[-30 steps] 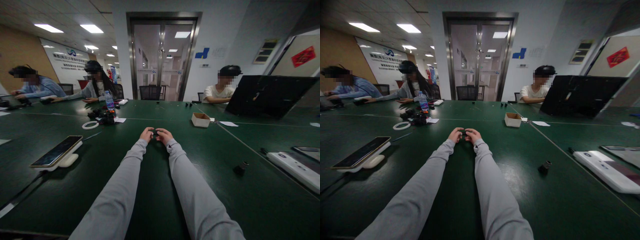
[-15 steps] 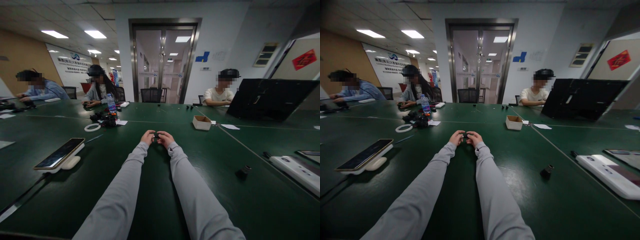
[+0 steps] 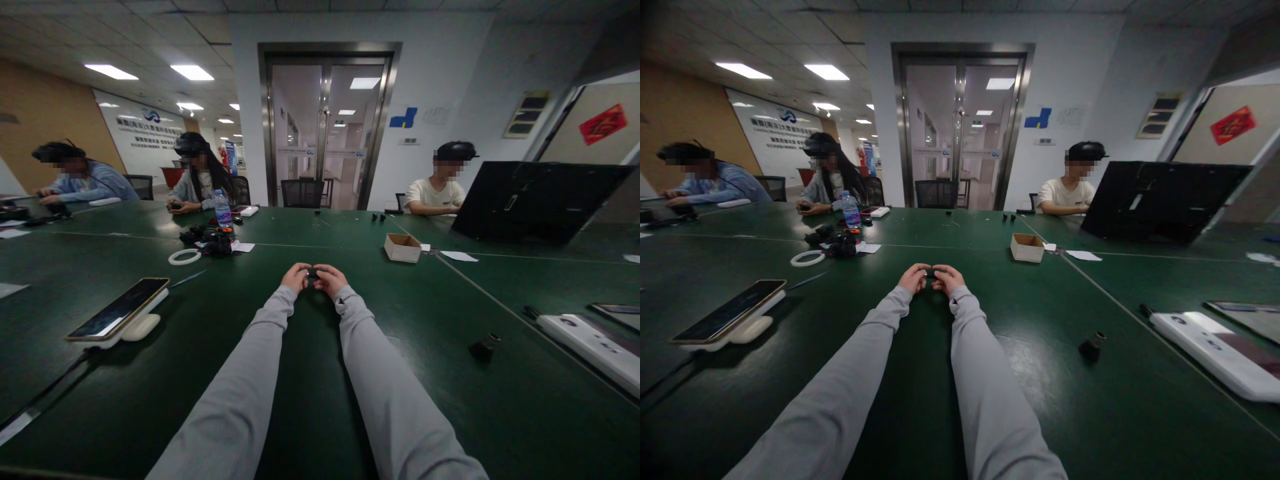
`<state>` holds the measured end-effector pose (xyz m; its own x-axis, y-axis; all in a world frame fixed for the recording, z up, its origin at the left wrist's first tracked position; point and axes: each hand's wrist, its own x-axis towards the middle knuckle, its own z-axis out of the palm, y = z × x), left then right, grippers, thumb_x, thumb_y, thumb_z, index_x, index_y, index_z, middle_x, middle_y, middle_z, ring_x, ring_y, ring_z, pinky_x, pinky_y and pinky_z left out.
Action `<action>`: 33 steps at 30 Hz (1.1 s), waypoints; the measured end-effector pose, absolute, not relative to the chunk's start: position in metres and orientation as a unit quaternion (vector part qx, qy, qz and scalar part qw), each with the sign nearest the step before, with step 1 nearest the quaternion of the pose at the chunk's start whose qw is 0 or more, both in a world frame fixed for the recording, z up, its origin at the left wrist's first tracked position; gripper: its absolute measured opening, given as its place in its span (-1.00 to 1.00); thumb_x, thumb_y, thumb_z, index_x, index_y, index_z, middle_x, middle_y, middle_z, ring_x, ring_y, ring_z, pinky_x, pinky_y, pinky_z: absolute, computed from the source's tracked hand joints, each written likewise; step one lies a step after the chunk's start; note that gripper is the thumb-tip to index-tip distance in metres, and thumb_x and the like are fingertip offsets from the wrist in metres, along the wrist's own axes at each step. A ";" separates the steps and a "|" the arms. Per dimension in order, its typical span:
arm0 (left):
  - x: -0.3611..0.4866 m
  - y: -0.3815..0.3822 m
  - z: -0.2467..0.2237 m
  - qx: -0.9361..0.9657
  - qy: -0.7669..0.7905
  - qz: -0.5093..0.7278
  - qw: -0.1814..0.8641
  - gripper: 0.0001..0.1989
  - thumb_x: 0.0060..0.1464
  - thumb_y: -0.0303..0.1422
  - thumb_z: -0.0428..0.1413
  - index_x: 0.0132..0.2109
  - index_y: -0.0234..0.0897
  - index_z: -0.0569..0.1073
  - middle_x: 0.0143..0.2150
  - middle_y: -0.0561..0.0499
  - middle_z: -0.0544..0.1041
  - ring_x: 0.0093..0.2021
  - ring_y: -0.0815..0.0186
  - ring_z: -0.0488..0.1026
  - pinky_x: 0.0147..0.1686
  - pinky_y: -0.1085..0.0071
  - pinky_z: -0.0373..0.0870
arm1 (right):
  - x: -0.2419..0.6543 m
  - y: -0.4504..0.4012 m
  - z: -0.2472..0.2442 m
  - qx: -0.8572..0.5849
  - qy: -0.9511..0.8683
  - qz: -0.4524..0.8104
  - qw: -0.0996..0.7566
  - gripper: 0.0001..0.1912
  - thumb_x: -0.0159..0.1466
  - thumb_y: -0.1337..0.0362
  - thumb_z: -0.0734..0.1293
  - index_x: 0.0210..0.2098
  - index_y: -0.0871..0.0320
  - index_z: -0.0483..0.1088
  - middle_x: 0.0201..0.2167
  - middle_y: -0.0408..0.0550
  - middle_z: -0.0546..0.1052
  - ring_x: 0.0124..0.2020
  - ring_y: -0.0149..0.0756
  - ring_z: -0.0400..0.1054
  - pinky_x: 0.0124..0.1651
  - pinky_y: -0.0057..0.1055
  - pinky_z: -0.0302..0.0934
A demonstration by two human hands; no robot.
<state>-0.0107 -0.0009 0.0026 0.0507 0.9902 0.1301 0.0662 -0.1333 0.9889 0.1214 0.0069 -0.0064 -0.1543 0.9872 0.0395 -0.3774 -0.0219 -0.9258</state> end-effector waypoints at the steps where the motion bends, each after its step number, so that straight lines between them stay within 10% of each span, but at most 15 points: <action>1: -0.011 -0.001 0.002 0.557 0.474 0.502 0.462 -0.75 0.01 -0.38 -0.12 -0.18 -0.36 0.35 -0.79 0.20 0.18 -0.80 0.52 0.08 -0.74 0.60 0.00 | 0.121 0.007 -0.006 -0.349 -0.434 0.623 0.549 -0.82 0.01 0.46 0.30 -0.35 0.20 0.39 -0.69 -0.15 0.45 -0.68 -0.45 0.34 -0.64 -0.57 0.27; 33: -0.012 0.005 -0.005 0.560 0.488 0.511 0.433 -0.71 -0.05 -0.41 -0.04 -0.12 -0.27 0.31 -0.62 0.18 0.30 -0.76 0.56 0.15 -0.74 0.61 0.05 | 0.122 0.006 -0.006 -0.356 -0.428 0.624 0.548 -0.81 -0.01 0.44 0.31 -0.35 0.18 0.38 -0.69 -0.17 0.44 -0.68 -0.45 0.34 -0.64 -0.57 0.26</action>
